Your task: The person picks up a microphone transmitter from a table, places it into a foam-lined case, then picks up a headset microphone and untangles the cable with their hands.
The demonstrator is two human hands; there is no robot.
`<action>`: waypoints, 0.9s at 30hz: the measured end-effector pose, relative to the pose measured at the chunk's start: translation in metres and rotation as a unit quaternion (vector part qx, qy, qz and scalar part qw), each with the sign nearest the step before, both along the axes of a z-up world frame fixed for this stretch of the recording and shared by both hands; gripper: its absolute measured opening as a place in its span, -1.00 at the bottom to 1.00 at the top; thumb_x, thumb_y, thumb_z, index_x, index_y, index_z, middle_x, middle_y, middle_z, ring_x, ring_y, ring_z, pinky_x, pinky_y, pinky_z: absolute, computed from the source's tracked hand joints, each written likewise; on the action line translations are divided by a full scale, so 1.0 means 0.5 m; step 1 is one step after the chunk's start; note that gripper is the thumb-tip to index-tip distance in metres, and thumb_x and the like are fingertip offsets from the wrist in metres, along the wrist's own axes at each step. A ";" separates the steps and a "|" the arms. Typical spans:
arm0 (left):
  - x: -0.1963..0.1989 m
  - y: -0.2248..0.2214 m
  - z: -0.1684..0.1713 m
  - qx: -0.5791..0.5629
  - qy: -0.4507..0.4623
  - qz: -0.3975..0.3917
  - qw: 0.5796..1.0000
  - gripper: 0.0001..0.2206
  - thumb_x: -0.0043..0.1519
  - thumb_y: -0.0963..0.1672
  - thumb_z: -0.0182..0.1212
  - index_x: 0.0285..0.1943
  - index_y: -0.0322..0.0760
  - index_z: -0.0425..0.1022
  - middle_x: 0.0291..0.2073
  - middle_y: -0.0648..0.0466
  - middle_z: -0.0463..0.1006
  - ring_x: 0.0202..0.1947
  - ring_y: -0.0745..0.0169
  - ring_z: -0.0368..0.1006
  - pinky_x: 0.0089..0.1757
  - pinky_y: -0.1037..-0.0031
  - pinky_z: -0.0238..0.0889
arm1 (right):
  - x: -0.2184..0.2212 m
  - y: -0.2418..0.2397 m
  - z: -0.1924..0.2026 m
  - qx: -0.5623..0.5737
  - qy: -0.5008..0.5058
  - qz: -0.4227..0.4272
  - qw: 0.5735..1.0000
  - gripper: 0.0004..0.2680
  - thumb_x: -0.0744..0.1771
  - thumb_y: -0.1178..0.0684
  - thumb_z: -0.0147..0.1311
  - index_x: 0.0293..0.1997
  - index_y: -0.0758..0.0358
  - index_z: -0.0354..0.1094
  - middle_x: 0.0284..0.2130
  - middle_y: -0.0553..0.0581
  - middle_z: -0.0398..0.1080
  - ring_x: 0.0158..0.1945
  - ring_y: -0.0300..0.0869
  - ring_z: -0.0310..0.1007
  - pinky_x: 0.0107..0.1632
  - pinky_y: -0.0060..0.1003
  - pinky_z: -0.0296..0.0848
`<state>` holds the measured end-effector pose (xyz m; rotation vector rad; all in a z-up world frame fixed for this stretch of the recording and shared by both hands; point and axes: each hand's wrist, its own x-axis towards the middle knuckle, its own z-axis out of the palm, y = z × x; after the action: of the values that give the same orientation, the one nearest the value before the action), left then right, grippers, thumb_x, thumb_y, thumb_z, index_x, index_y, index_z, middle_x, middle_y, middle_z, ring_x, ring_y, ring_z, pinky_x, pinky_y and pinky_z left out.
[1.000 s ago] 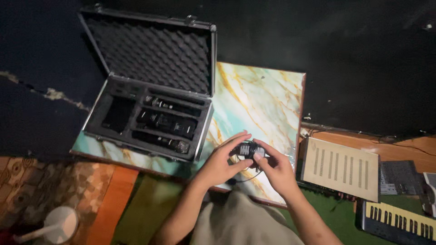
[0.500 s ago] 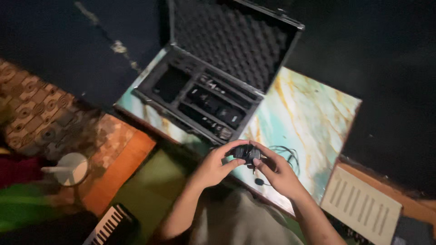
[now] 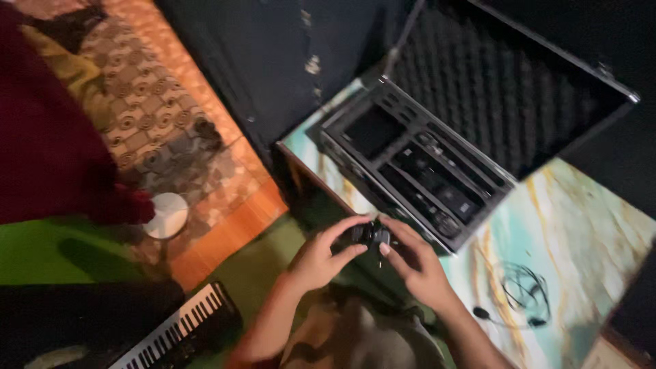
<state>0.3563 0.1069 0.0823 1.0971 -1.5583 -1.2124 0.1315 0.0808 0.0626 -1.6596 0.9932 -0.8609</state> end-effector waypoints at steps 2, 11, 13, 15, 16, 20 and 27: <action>0.051 0.007 0.013 -0.006 -0.016 0.017 1.000 -0.57 0.27 -0.17 0.28 0.35 -0.29 0.38 0.25 -0.05 0.53 0.26 0.17 0.44 0.19 0.36 0.27 | 0.049 -0.013 0.007 -0.031 0.029 0.020 0.999 -0.65 0.35 0.12 0.09 0.29 0.36 0.28 0.24 0.25 0.35 0.34 -0.03 0.31 0.34 -0.21 0.18; 0.200 0.030 0.014 -0.035 -0.072 0.110 0.991 -0.54 0.21 -0.15 0.35 0.32 -0.28 0.42 0.23 -0.08 0.56 0.18 0.05 0.54 0.14 0.35 0.34 | 0.204 -0.067 0.036 -0.052 0.058 0.122 0.989 -0.65 0.33 0.13 0.10 0.29 0.37 0.30 0.23 0.26 0.37 0.34 0.00 0.32 0.35 -0.20 0.17; 0.218 0.020 0.013 -0.040 -0.072 0.125 0.989 -0.54 0.21 -0.16 0.35 0.32 -0.28 0.43 0.25 -0.09 0.54 0.21 0.05 0.51 0.15 0.34 0.34 | 0.227 -0.092 0.038 -0.040 0.049 0.134 0.989 -0.64 0.34 0.13 0.10 0.29 0.37 0.30 0.23 0.26 0.37 0.34 -0.01 0.32 0.34 -0.20 0.17; 0.236 -0.005 0.014 -0.049 -0.092 0.136 0.985 -0.54 0.20 -0.15 0.38 0.30 -0.28 0.45 0.24 -0.09 0.56 0.23 0.03 0.51 0.16 0.33 0.33 | 0.244 -0.117 0.036 -0.005 0.029 0.142 0.989 -0.64 0.34 0.13 0.09 0.30 0.37 0.29 0.23 0.24 0.36 0.32 -0.03 0.34 0.33 -0.21 0.19; 0.244 -0.021 0.013 -0.055 -0.102 0.140 0.983 -0.54 0.20 -0.14 0.40 0.30 -0.29 0.46 0.24 -0.09 0.57 0.24 0.02 0.51 0.16 0.33 0.33 | 0.250 -0.134 0.032 -0.025 0.038 0.146 0.988 -0.64 0.33 0.14 0.10 0.30 0.36 0.29 0.23 0.24 0.36 0.33 -0.03 0.33 0.33 -0.21 0.19; 0.264 -0.103 0.021 -0.037 -0.125 0.134 0.982 -0.52 0.19 -0.12 0.40 0.31 -0.26 0.46 0.19 -0.08 0.58 0.21 0.02 0.52 0.14 0.34 0.35 | 0.267 -0.213 0.015 0.032 -0.003 0.137 0.990 -0.64 0.33 0.15 0.10 0.29 0.33 0.30 0.25 0.21 0.32 0.32 -0.05 0.33 0.27 -0.22 0.28; 0.252 -0.299 0.031 -0.036 -0.127 0.092 0.987 -0.54 0.19 -0.10 0.38 0.29 -0.26 0.46 0.13 -0.08 0.61 0.13 0.05 0.57 0.07 0.35 0.39 | 0.261 -0.361 -0.007 -0.077 0.026 0.095 0.992 -0.65 0.34 0.16 0.15 0.30 0.36 0.32 0.20 0.24 0.36 0.32 -0.04 0.32 0.30 -0.24 0.27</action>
<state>0.4825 -0.0425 0.0977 1.3576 -1.6343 -0.9125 0.2622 -0.0994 0.0593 -1.8824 0.8034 -0.7852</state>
